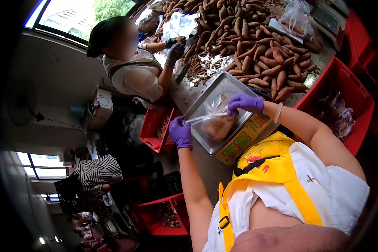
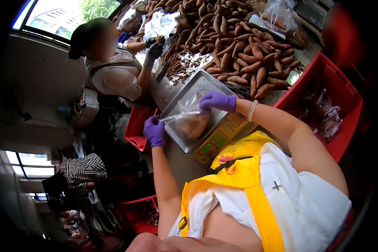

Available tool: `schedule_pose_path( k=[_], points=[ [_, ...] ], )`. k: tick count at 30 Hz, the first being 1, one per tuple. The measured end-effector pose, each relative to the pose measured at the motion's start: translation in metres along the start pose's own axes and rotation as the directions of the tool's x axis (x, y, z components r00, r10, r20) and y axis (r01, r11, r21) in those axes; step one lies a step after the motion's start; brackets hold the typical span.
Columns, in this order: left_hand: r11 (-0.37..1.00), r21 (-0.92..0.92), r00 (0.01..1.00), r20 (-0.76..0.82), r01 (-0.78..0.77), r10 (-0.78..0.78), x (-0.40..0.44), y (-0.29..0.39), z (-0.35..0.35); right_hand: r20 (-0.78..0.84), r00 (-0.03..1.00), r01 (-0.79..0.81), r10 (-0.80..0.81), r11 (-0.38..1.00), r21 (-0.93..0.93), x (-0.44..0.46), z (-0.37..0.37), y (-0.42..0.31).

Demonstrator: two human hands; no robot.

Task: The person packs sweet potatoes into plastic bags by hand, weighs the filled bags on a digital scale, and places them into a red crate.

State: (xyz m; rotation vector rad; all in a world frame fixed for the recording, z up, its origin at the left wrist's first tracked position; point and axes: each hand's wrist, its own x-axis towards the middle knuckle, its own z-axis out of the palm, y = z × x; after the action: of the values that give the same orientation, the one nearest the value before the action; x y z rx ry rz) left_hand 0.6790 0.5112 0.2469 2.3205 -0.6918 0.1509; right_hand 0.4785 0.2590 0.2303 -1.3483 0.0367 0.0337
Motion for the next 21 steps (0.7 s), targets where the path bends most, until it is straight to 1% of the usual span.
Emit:
schedule_pose_path(
  k=[1,2,3,4,5,6,7,8,10,11,12,13,14,15,16,17,18,19,20,21],
  points=[
    [1.0,0.004,0.999,0.041,0.006,-0.006,-0.012,-0.035,0.017,-0.072,0.995,-0.084,0.066,0.954,-0.289,-0.015,0.016,0.006],
    [1.0,0.008,0.997,0.082,0.007,-0.008,-0.024,-0.055,0.028,-0.012,0.987,0.121,-0.159,0.793,-0.597,-0.018,0.018,0.022],
    [0.997,0.022,0.991,0.114,0.068,-0.07,-0.033,-0.054,0.027,0.126,0.958,0.264,-0.26,0.611,-0.747,-0.015,0.015,0.015],
    [0.992,0.041,0.981,0.15,0.122,-0.127,-0.035,-0.038,0.022,0.269,0.908,0.384,-0.32,0.384,-0.84,-0.011,0.012,0.009],
    [0.901,-0.335,0.95,0.238,0.277,-0.203,-0.038,-0.025,0.015,0.232,0.88,0.402,-0.414,0.392,-0.828,-0.007,0.007,0.01],
    [0.541,-0.731,0.906,0.387,0.415,-0.172,-0.041,0.018,-0.006,0.184,0.876,0.366,-0.446,0.367,-0.855,0.0,-0.003,0.021],
    [0.312,-0.811,0.86,0.509,0.495,-0.041,-0.044,0.049,-0.021,0.093,0.919,0.273,-0.382,0.45,-0.85,0.004,-0.003,0.017],
    [0.061,-0.821,0.812,0.571,0.568,0.12,-0.043,0.066,-0.023,0.013,0.95,0.18,-0.313,0.511,-0.84,0.008,-0.004,0.01],
    [-0.248,-0.754,0.794,0.575,0.608,0.199,-0.034,0.07,-0.013,0.022,0.945,0.2,-0.328,0.52,-0.831,0.005,-0.009,0.013],
    [-0.058,-0.876,0.876,0.473,0.479,0.09,-0.025,0.04,0.0,0.026,0.937,0.22,-0.348,0.531,-0.818,0.003,-0.01,0.016],
    [-0.474,-0.645,0.759,0.646,0.6,0.082,-0.009,0.006,0.007,0.02,0.928,0.255,-0.372,0.597,-0.761,-0.008,-0.013,0.02],
    [-0.592,-0.566,0.677,0.734,0.573,-0.046,-0.012,-0.032,0.034,0.055,0.94,0.27,-0.337,0.636,-0.723,-0.02,-0.003,0.023],
    [-0.705,-0.492,0.572,0.806,0.51,-0.149,-0.017,-0.061,0.059,0.101,0.947,0.287,-0.303,0.665,-0.69,-0.032,0.01,0.026],
    [-0.734,-0.448,0.587,0.806,0.511,-0.084,-0.026,-0.07,0.072,0.141,0.949,0.291,-0.28,0.617,-0.731,-0.043,0.021,0.03],
    [-0.752,-0.446,0.621,0.781,0.485,-0.063,-0.032,-0.077,0.084,0.155,0.953,0.284,-0.26,0.585,-0.76,-0.053,0.039,0.038],
    [-0.68,-0.534,0.663,0.743,0.502,-0.095,-0.035,-0.056,0.074,0.023,0.996,0.084,-0.084,0.854,-0.514,-0.061,0.057,0.027],
    [-0.609,-0.612,0.707,0.697,0.504,-0.116,-0.039,-0.03,0.068,-0.036,0.991,-0.133,0.129,0.973,-0.187,-0.061,0.066,0.01],
    [-0.335,-0.781,0.844,0.527,0.527,0.101,-0.042,-0.033,0.069,-0.002,1.0,-0.008,0.008,0.997,-0.075,-0.048,0.065,0.01],
    [-0.31,-0.779,0.837,0.525,0.546,0.155,-0.039,-0.023,0.054,0.005,0.992,0.125,-0.125,0.991,0.044,-0.032,0.065,0.008],
    [0.125,-0.88,0.871,0.472,0.458,0.133,-0.033,-0.026,0.041,0.041,0.988,0.145,-0.151,0.982,0.122,-0.02,0.07,-0.004]
  ],
)
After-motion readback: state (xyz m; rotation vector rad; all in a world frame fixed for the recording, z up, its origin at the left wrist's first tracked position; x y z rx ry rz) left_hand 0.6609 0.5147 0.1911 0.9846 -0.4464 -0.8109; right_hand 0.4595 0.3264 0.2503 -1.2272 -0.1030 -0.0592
